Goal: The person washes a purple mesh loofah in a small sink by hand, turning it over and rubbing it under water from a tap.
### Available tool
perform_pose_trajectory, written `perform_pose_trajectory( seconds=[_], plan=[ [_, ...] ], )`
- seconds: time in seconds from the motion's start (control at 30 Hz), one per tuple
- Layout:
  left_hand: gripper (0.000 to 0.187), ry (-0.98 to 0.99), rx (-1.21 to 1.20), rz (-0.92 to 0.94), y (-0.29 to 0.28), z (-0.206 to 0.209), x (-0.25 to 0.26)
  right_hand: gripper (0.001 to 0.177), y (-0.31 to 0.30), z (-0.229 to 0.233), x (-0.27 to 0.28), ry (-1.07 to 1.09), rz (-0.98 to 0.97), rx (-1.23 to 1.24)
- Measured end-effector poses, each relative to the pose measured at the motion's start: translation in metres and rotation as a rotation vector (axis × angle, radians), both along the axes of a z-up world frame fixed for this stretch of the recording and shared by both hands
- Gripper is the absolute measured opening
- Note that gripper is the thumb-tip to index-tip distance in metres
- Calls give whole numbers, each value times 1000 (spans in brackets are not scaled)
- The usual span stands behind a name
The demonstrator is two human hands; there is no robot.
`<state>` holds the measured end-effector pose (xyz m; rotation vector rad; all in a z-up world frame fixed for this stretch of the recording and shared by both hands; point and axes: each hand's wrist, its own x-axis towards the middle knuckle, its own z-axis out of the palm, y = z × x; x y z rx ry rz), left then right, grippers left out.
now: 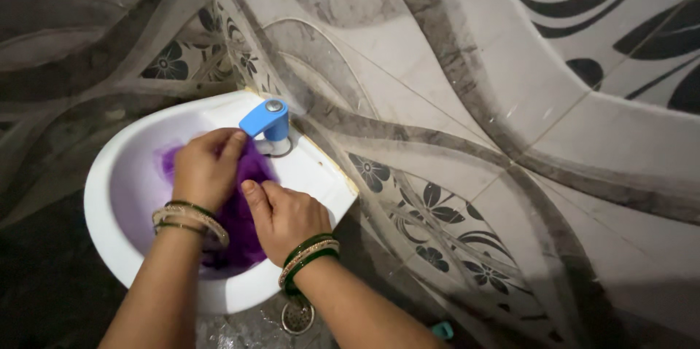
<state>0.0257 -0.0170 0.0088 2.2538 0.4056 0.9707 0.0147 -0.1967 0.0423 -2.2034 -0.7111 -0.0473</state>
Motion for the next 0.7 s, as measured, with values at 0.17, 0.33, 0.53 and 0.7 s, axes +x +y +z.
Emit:
perform_pose_trajectory(
  seconds=[0.17, 0.33, 0.53, 0.7],
  plan=[
    [21, -147, -145, 299, 2, -10, -29, 55, -1, -2, -2, 11, 5, 16],
    [35, 140, -318, 438, -13, -22, -32, 55, -1, -4, 0, -5, 10, -3],
    [27, 3, -682, 77, -7, -41, -19, 56, -1, -4, 0, -11, 9, 18],
    [12, -202, -1571, -216, 1, -47, -24, 54, -1, -2, 0, -3, 13, 17]
  ],
)
